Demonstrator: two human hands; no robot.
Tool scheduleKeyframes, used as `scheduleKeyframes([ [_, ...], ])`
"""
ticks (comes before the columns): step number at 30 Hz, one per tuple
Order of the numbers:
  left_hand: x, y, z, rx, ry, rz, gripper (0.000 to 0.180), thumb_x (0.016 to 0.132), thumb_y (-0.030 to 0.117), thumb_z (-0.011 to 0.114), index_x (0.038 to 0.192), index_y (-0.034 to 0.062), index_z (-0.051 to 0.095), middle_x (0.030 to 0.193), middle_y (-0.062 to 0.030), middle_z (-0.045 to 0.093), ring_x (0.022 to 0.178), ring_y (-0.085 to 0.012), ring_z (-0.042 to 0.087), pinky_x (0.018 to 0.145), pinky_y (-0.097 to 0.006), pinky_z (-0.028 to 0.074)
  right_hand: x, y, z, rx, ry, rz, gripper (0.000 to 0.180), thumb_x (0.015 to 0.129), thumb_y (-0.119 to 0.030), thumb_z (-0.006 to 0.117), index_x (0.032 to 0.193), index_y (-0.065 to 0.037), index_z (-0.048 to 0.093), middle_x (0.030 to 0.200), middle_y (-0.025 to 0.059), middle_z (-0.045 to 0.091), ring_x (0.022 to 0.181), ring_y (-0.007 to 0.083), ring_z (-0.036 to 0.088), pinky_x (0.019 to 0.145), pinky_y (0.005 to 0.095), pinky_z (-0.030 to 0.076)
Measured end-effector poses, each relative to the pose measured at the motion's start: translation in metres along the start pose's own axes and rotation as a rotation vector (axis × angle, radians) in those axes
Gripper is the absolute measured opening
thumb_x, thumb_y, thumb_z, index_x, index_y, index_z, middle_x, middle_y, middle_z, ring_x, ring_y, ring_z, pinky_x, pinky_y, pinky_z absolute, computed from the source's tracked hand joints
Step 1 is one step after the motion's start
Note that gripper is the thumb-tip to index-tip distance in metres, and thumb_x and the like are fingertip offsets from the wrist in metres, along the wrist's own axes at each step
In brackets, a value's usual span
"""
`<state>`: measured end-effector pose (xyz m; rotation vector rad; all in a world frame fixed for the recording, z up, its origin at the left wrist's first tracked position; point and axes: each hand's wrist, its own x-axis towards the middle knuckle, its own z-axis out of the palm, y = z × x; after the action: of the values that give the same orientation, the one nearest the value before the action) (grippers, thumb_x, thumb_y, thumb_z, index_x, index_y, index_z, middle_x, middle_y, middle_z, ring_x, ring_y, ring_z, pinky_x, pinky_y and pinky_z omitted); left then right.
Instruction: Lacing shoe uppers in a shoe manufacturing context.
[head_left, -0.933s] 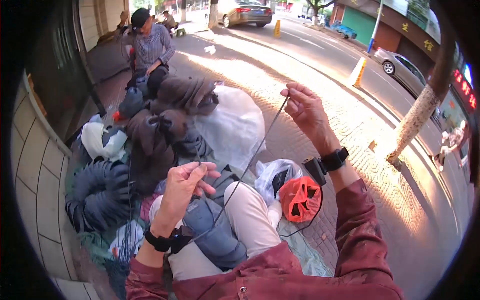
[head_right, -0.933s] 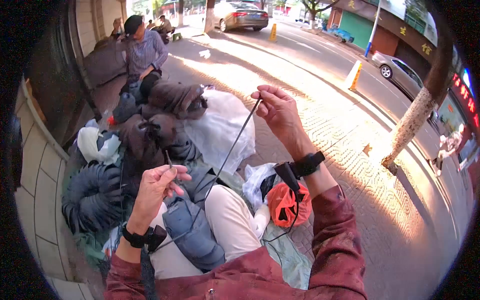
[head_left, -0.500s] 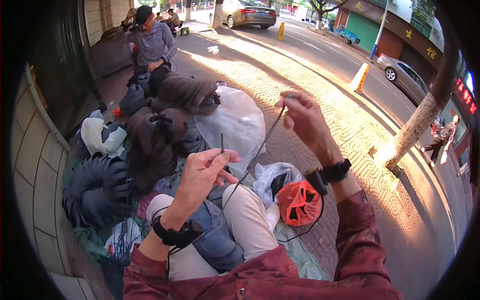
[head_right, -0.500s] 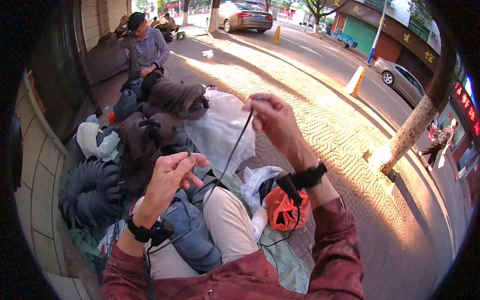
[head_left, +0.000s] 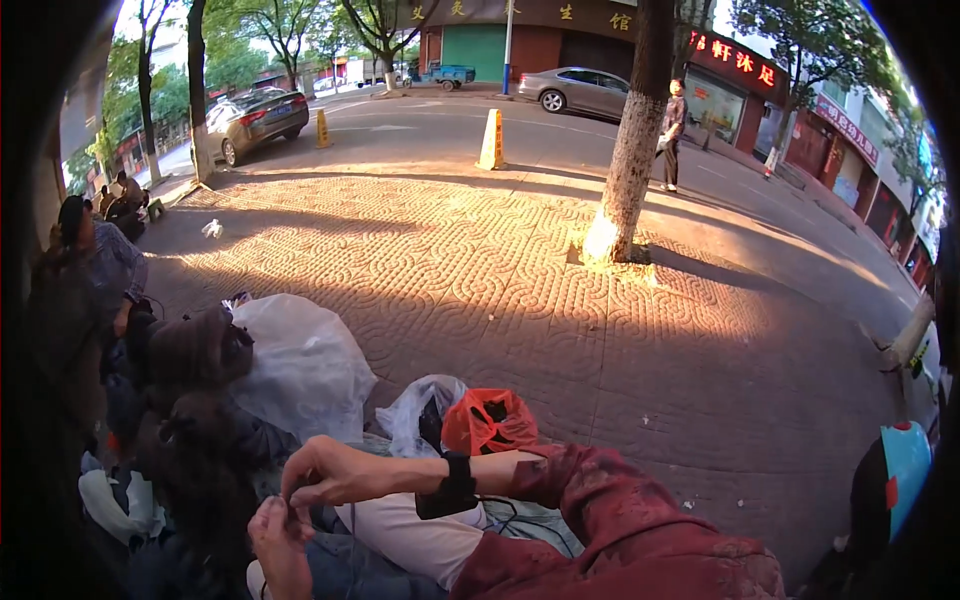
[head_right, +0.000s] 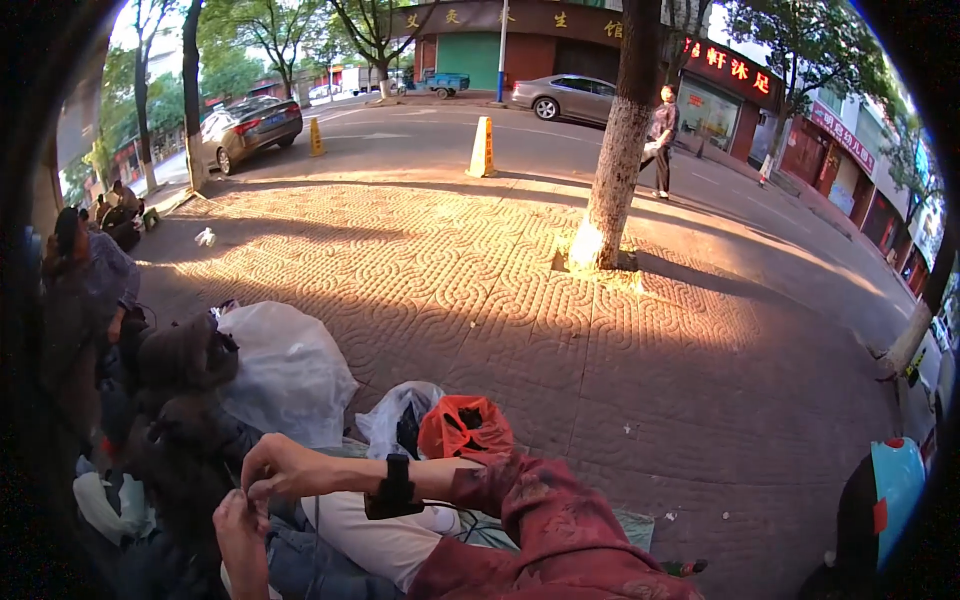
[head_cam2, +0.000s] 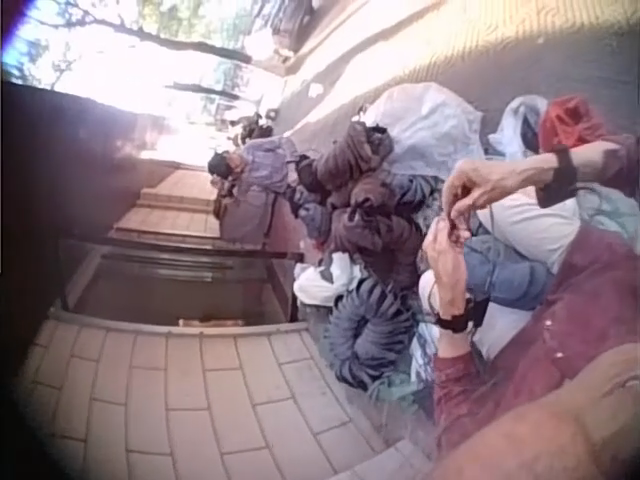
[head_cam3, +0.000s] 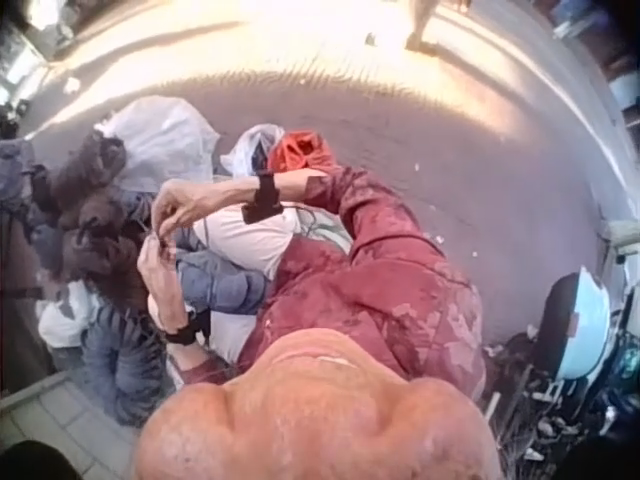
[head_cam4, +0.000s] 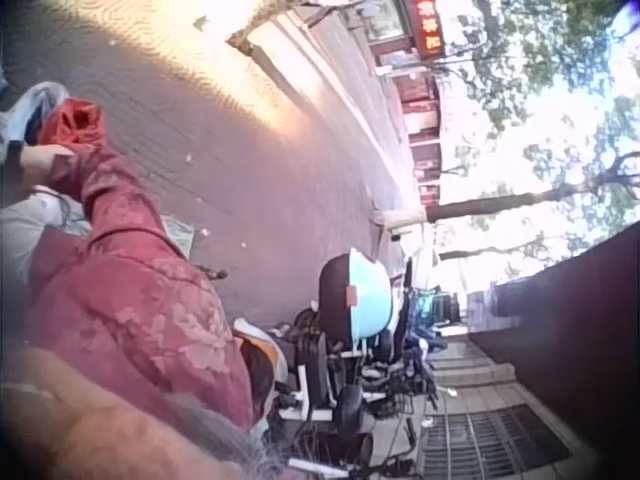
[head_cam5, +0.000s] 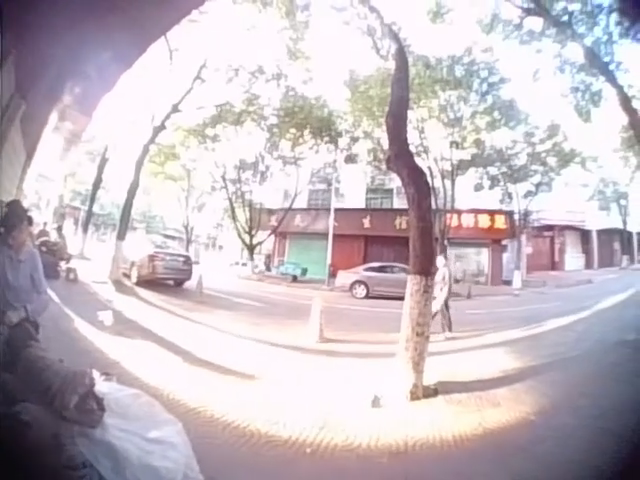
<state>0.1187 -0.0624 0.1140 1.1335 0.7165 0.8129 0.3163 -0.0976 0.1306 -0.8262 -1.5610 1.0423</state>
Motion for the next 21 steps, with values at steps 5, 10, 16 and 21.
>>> scheduleKeyframes([
  [5, -0.014, 0.001, -0.011, 0.165, 0.0, -0.113, 0.018, 0.098, 0.015, 0.057, 0.094, 0.0009, 0.068, 0.079, -0.0045, 0.065, 0.063, -0.011, 0.059, 0.056, -0.023, 0.045, -0.012, 0.011, -0.008, 0.191, 0.016, 0.211, 0.015, 0.09, -0.014, 0.07, 0.093, 0.0, 0.07, 0.072, 0.0022, 0.066, 0.058, 0.0072, 0.057, 0.051, 0.0231, 0.044],
  [10, -0.031, 0.004, -0.003, 0.35, -0.061, -0.08, 0.026, 0.102, 0.019, 0.056, 0.095, -0.0017, 0.069, 0.074, -0.0005, 0.063, 0.059, -0.0044, 0.055, 0.054, -0.019, 0.041, -0.017, 0.029, -0.012, 0.291, 0.127, 0.25, 0.015, 0.092, -0.016, 0.071, 0.097, -0.002, 0.07, 0.07, 0.0006, 0.064, 0.054, 0.0054, 0.055, 0.049, 0.0202, 0.042],
  [16, -0.036, 0.007, 0.002, 0.34, -0.029, -0.185, 0.023, 0.101, 0.018, 0.057, 0.096, -0.0016, 0.07, 0.075, -0.0019, 0.065, 0.055, -0.0054, 0.051, 0.052, -0.02, 0.038, -0.021, 0.041, -0.009, 0.358, 0.243, 0.261, 0.013, 0.092, -0.014, 0.071, 0.096, -0.002, 0.07, 0.069, 0.0001, 0.064, 0.055, 0.0051, 0.056, 0.049, 0.0199, 0.044],
  [21, -0.034, 0.007, 0.006, 0.242, 0.023, -0.191, 0.023, 0.101, 0.016, 0.056, 0.093, -0.0003, 0.069, 0.072, -0.0003, 0.063, 0.056, -0.0054, 0.053, 0.052, -0.02, 0.036, -0.027, 0.052, 0.011, 0.28, 0.015, 0.316, 0.011, 0.091, -0.012, 0.069, 0.092, -0.002, 0.071, 0.067, 0.0, 0.063, 0.057, 0.0051, 0.057, 0.051, 0.0202, 0.045],
])
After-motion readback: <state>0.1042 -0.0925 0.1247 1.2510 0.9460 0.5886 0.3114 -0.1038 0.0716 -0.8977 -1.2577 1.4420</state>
